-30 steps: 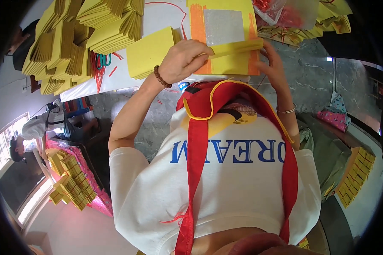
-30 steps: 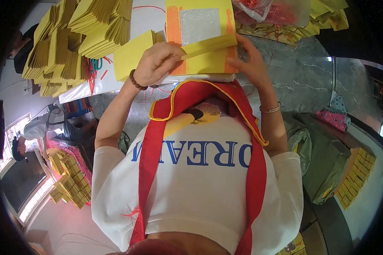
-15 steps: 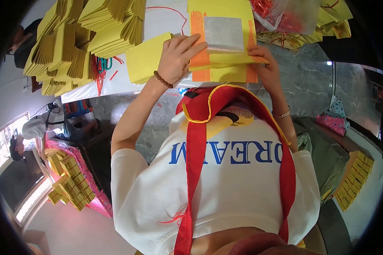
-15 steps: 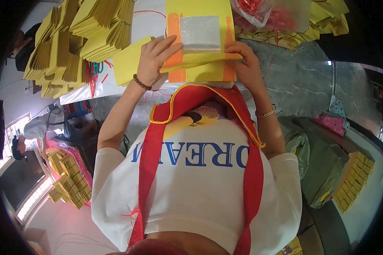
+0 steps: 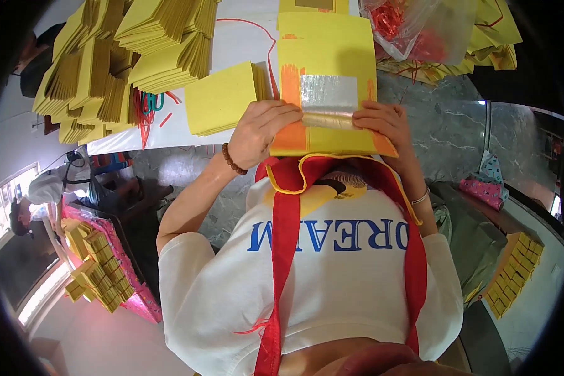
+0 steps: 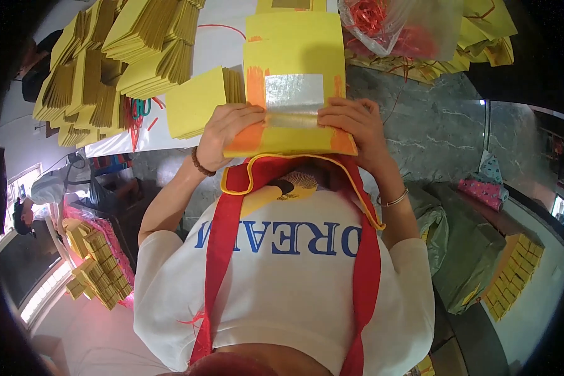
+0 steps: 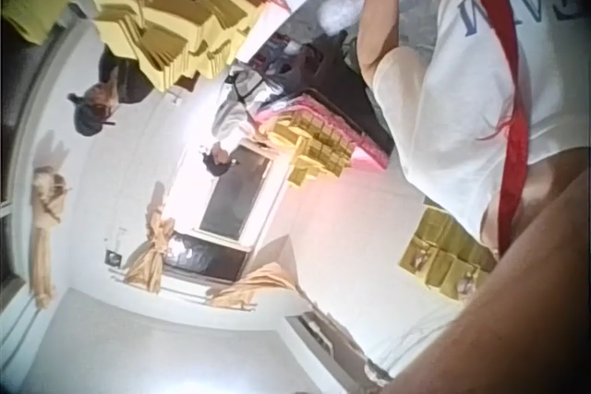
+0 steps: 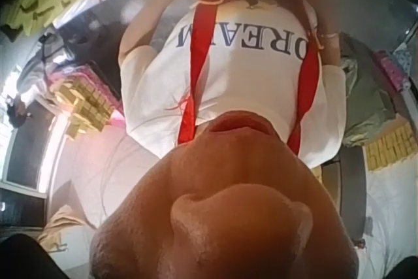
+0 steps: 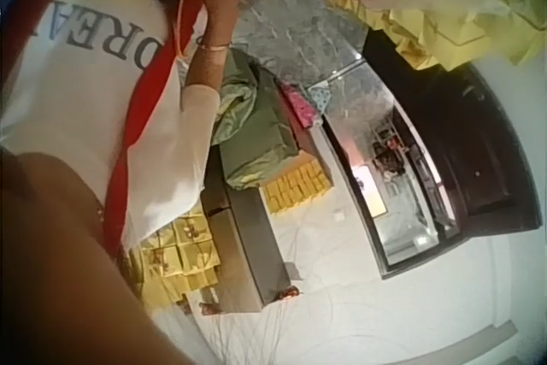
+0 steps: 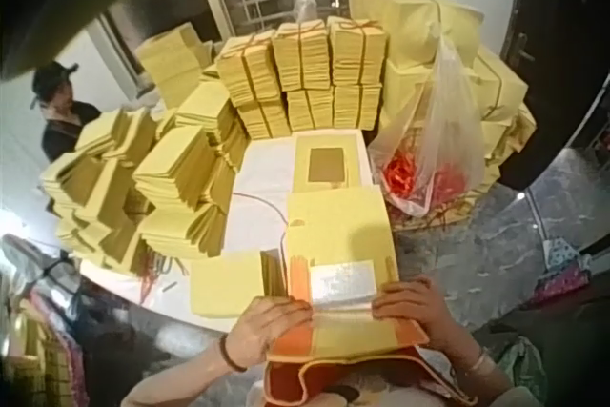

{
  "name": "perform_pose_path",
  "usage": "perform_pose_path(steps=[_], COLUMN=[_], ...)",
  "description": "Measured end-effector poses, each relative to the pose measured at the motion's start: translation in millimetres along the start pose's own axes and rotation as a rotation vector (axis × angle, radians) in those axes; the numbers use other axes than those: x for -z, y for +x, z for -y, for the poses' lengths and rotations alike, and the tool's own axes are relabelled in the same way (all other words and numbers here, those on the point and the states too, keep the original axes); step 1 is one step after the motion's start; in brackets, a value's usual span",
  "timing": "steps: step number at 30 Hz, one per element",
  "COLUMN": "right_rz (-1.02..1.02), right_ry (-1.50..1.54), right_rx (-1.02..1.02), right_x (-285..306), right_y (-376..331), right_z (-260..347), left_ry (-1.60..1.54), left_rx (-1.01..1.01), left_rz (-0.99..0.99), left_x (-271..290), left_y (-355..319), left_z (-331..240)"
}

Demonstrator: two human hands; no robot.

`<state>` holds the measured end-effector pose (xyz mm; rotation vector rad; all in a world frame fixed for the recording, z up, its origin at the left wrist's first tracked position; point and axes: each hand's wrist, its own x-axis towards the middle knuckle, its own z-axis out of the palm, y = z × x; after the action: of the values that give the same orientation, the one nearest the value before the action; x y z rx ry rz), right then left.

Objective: The recorder is sorting and organizing stacks of yellow joss paper.

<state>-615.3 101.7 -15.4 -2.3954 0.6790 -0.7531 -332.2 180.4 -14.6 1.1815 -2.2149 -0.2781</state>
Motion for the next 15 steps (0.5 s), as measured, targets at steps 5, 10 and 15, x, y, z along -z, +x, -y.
perform_pose_path(steps=[5,10,15], right_rz=[0.124,-0.233,-0.315], right_ry=[0.06,0.507,0.524], right_rx=[-0.326,-0.618,-0.649], right_x=[2,-12,-16], right_y=[7,35,38], right_z=[-2,10,4], left_ry=[-0.199,-0.607,-0.814], left_rx=[0.411,0.804,0.87], left_rz=[-0.032,-0.123,-0.182], left_x=[0,-16,-31], left_y=[11,25,25], left_z=[-2,15,34])
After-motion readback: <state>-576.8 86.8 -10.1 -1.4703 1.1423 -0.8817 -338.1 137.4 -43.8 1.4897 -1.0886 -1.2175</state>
